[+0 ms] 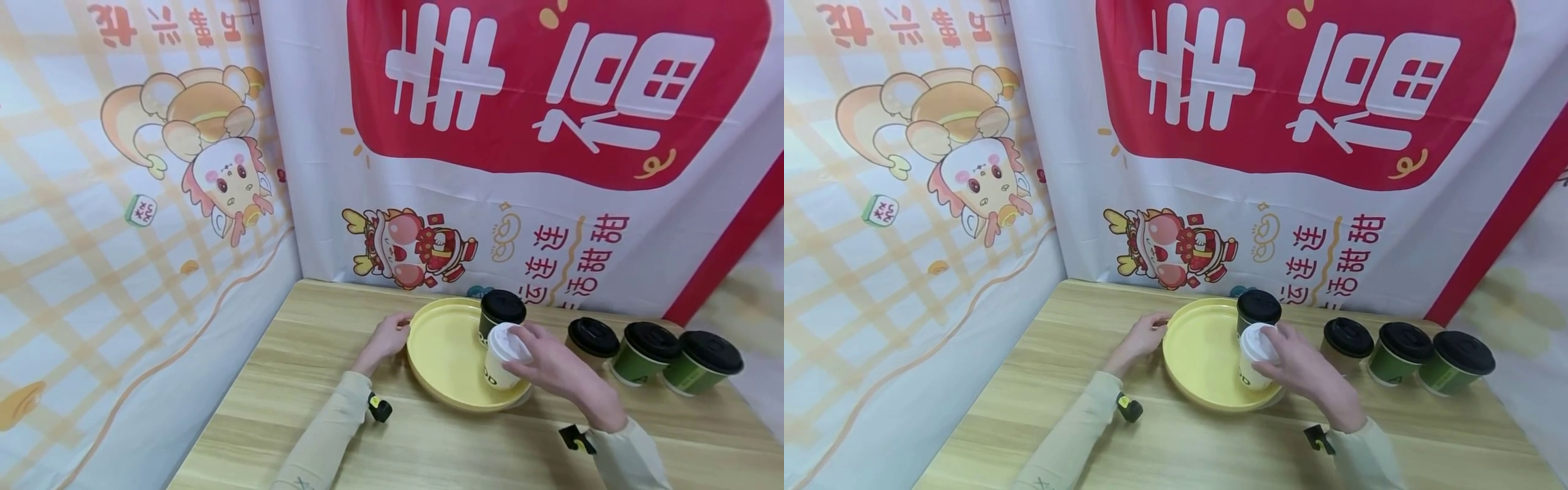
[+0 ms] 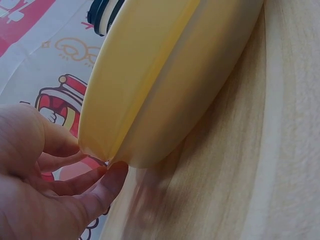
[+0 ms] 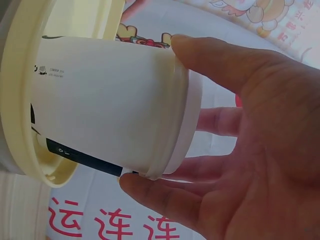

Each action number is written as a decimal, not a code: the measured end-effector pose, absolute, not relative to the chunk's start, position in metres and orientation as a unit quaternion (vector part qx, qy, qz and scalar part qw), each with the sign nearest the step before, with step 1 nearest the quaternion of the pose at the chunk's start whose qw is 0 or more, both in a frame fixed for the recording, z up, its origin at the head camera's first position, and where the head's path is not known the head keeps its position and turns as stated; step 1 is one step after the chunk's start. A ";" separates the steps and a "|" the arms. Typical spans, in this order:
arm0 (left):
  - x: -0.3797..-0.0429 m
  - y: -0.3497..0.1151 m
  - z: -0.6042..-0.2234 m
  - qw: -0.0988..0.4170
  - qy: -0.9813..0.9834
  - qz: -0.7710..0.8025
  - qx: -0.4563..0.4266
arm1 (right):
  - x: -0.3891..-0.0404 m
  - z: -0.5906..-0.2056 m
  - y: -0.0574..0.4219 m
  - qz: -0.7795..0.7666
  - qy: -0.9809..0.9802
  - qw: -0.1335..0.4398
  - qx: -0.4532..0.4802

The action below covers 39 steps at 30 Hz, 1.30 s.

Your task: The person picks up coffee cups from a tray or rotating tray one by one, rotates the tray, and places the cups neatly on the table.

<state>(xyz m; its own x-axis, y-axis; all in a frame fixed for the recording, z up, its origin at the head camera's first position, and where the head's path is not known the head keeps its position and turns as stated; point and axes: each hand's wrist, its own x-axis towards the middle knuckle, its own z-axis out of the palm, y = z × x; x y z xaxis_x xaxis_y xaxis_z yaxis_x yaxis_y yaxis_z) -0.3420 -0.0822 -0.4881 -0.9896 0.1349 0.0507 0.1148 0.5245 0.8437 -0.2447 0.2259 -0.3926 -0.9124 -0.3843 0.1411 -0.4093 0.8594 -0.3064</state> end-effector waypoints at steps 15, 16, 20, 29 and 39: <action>-0.343 -0.083 -0.492 0.018 0.871 0.486 0.063 | -0.247 -0.392 0.235 0.192 -0.959 0.050 0.204; -0.343 -0.084 -0.491 0.017 0.871 0.487 0.064 | -0.247 -0.391 0.236 0.192 -0.958 0.051 0.205; -0.342 -0.084 -0.490 0.014 0.870 0.487 0.071 | -0.245 -0.386 0.242 0.193 -0.959 0.055 0.200; -0.339 -0.084 -0.487 0.013 0.872 0.485 0.069 | -0.240 -0.368 0.266 0.198 -0.961 0.062 0.183; -0.341 -0.083 -0.488 0.014 0.870 0.488 0.069 | -0.229 -0.351 0.308 0.216 -0.967 0.033 0.134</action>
